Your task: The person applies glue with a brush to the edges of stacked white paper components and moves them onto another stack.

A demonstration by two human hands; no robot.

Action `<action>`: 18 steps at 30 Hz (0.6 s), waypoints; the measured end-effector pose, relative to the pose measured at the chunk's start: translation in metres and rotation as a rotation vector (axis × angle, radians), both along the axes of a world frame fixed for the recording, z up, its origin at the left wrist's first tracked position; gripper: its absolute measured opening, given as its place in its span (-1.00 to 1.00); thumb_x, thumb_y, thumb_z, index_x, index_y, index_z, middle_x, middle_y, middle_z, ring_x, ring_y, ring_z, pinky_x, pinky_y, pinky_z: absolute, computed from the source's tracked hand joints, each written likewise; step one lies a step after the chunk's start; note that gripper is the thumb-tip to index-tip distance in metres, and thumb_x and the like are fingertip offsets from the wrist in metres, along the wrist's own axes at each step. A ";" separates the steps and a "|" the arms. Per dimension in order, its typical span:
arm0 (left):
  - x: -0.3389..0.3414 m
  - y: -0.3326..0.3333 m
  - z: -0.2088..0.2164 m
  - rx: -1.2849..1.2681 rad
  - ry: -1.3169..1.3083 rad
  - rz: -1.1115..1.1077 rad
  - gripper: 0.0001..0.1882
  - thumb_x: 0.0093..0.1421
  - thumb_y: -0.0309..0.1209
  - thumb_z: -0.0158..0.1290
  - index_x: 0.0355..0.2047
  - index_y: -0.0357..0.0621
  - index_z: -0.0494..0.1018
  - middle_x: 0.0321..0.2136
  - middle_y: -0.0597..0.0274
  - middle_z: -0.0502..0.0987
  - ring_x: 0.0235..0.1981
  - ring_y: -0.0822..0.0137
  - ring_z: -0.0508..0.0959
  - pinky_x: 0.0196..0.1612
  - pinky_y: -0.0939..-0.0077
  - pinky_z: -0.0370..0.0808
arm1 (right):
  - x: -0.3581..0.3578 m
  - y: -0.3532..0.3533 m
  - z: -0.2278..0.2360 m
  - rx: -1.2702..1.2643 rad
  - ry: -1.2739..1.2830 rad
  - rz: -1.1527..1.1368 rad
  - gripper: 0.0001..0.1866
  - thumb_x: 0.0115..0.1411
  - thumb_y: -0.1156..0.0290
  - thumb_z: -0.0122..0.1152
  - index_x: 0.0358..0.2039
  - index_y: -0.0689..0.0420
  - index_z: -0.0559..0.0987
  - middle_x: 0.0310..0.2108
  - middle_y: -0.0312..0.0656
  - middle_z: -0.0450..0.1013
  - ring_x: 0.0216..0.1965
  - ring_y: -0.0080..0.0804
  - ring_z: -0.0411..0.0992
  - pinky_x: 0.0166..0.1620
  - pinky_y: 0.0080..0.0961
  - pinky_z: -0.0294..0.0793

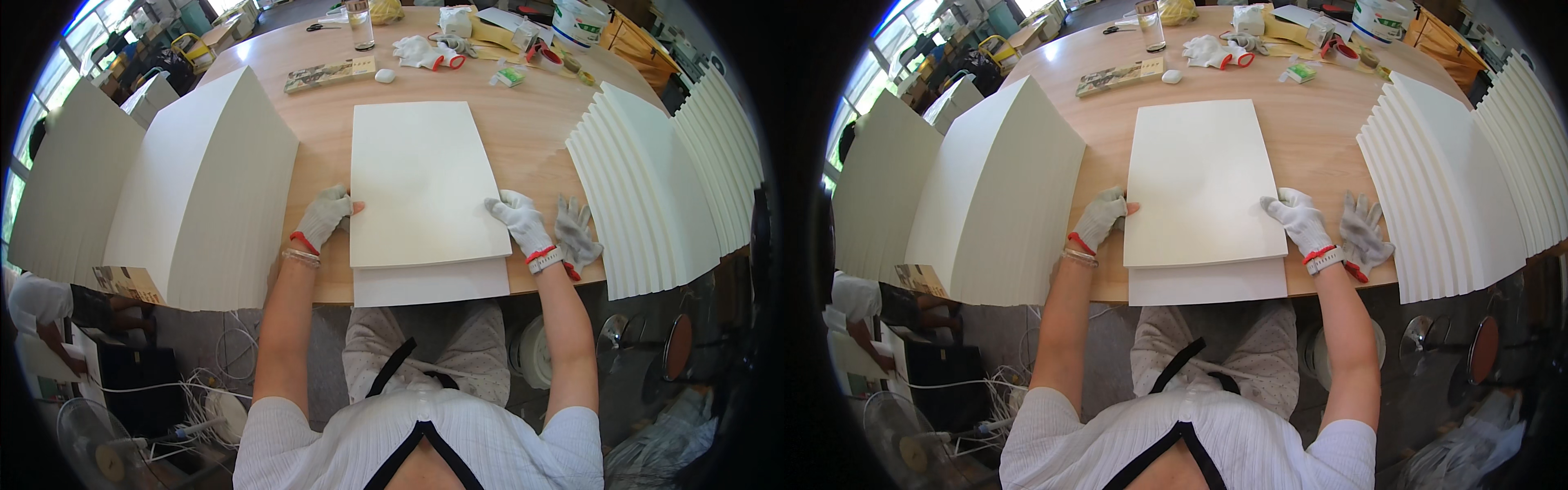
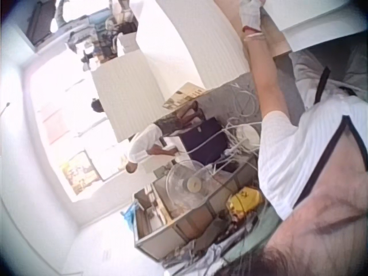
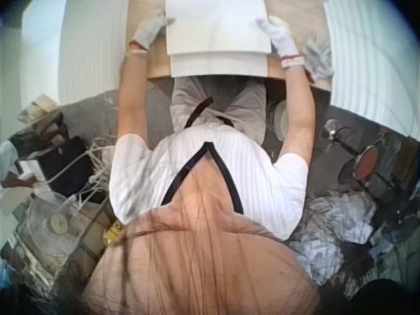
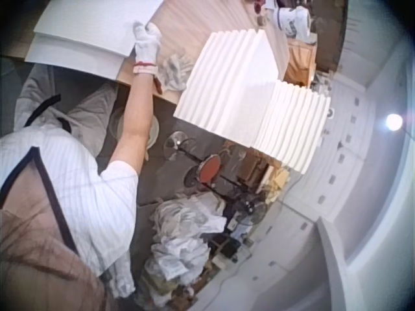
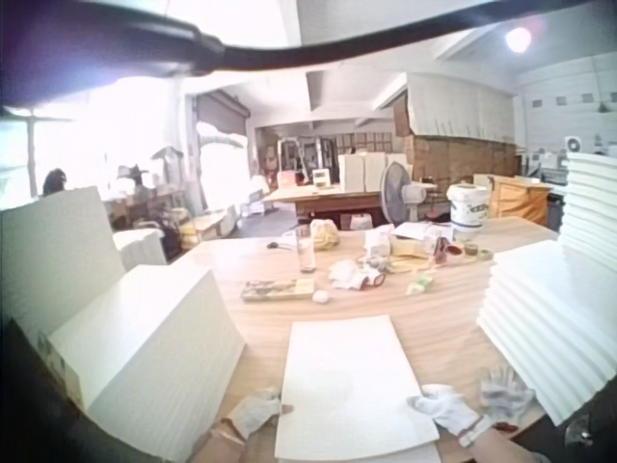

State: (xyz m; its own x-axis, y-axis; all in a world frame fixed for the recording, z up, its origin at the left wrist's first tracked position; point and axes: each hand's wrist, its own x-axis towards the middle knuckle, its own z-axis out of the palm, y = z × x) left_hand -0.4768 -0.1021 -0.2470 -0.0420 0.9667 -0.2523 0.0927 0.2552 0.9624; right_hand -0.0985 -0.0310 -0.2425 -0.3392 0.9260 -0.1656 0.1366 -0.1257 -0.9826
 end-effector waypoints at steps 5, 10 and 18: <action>-0.004 -0.001 -0.002 0.000 0.122 -0.007 -0.71 0.12 -0.34 0.18 -0.24 -0.29 0.45 -0.40 0.24 0.54 -0.48 0.48 0.53 -0.45 0.58 0.48 | 0.000 0.001 -0.006 -0.005 0.041 0.011 -0.69 0.23 0.34 0.22 -0.14 0.33 0.53 -0.30 -0.30 0.54 -0.32 -0.68 0.41 -0.25 -0.68 0.41; 0.014 -0.019 0.032 0.035 0.327 0.038 -0.49 0.12 -0.23 0.17 -0.06 -0.40 0.40 -0.39 0.23 0.55 -0.38 0.42 0.55 -0.32 0.53 0.48 | -0.003 0.002 -0.003 0.007 -0.031 0.034 -0.69 0.23 0.35 0.23 -0.13 0.33 0.53 -0.30 -0.32 0.53 -0.32 -0.68 0.40 -0.24 -0.69 0.40; 0.053 -0.138 0.009 0.287 0.807 0.086 -0.36 -0.01 -0.43 0.23 0.11 -0.25 0.33 0.02 -0.13 0.40 0.07 -0.06 0.38 0.12 0.18 0.33 | 0.012 0.012 0.008 0.225 -0.495 0.135 -0.55 0.19 0.00 0.17 -0.25 0.20 0.58 -0.45 -0.28 0.51 -0.41 -0.58 0.37 -0.29 -0.52 0.36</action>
